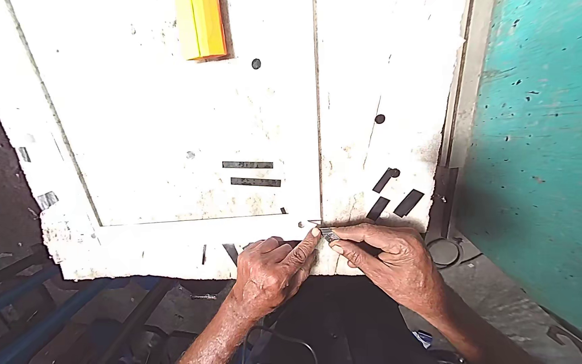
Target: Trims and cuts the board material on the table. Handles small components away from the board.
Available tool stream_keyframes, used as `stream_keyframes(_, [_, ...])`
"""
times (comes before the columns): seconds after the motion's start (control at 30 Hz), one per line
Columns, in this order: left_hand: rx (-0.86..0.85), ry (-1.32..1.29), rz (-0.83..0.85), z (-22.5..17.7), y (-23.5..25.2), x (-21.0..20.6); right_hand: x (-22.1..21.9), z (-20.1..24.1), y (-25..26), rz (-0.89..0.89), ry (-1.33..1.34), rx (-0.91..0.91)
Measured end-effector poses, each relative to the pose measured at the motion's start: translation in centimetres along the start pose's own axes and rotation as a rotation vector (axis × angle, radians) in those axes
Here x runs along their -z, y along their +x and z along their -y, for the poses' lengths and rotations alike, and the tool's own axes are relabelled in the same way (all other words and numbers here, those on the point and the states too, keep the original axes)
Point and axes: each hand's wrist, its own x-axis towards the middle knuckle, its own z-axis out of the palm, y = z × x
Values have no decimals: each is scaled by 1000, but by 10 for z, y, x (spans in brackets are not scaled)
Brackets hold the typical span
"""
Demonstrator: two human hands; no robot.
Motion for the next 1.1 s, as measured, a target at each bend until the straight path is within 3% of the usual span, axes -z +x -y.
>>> stream_keyframes(1.1, [-40, -78, -51, 5, -5, 1, 0, 0, -2, 24, 6, 28])
